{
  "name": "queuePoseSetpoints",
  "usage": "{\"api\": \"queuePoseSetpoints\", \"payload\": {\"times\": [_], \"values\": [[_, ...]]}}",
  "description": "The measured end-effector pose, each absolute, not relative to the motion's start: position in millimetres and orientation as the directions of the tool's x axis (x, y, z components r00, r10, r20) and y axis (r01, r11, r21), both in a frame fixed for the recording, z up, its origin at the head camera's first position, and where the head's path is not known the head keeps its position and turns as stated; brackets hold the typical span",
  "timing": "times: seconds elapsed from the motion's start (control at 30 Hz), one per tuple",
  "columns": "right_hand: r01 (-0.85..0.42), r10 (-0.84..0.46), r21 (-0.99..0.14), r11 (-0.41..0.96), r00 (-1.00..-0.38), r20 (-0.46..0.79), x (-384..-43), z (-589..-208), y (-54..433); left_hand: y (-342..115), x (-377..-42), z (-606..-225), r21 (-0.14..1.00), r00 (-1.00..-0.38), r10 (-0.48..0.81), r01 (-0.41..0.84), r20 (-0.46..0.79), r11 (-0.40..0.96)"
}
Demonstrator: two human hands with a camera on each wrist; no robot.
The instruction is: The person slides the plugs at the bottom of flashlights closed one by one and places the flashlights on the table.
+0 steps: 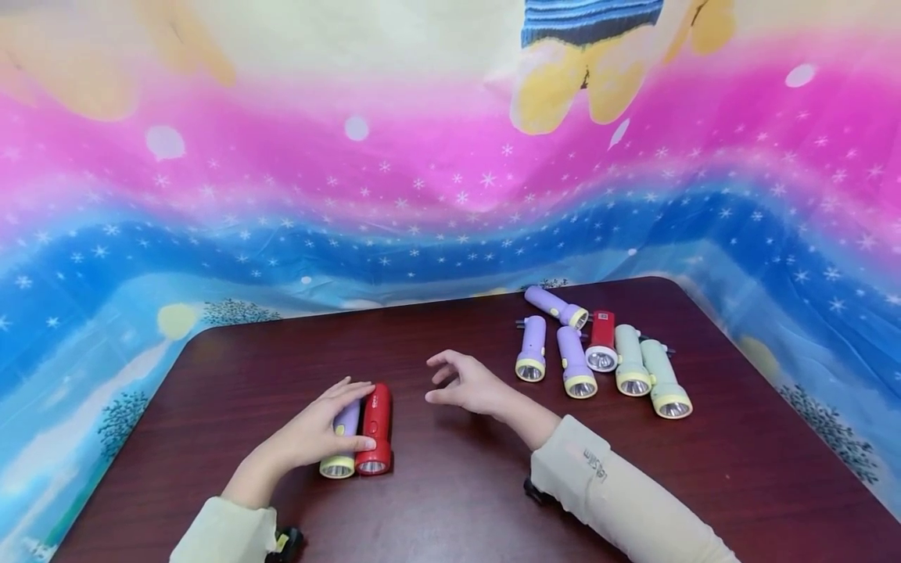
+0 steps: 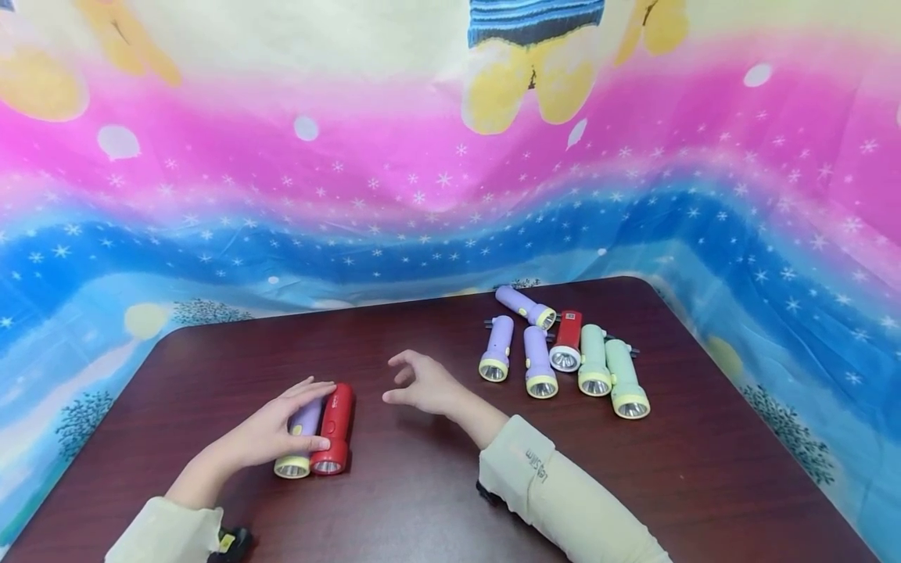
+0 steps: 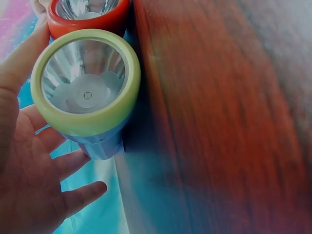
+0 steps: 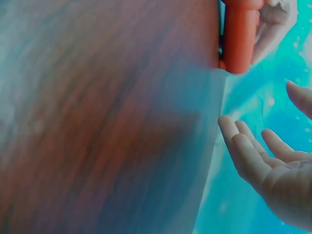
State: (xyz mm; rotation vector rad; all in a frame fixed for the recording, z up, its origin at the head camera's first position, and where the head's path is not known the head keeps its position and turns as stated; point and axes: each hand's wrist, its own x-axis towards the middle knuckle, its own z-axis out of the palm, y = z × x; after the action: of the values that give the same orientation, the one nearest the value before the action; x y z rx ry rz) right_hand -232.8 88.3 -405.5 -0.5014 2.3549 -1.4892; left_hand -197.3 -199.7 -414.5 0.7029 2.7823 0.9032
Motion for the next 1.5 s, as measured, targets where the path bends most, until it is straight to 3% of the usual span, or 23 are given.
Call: {"api": "queuePoseSetpoints", "payload": {"times": [0.8, 1.1, 1.5], "values": [[-0.224, -0.265, -0.880, 0.419, -0.957, 0.118, -233.2, -389.0, 171.8, -200.7, -198.4, -413.9, 0.580, -0.883, 0.469, 0.380, -0.004, 0.721], [-0.172, -0.122, -0.854, 0.492, -0.984, 0.128, -238.3, -384.0, 199.4, -199.9, -199.5, -412.0, 0.575, -0.884, 0.467, 0.378, -0.008, 0.726], [-0.115, -0.043, -0.813, 0.570, -0.993, 0.111, -255.5, -399.4, 217.6, -199.3, -198.1, -411.5, 0.587, -0.883, 0.470, 0.376, -0.008, 0.717]]}}
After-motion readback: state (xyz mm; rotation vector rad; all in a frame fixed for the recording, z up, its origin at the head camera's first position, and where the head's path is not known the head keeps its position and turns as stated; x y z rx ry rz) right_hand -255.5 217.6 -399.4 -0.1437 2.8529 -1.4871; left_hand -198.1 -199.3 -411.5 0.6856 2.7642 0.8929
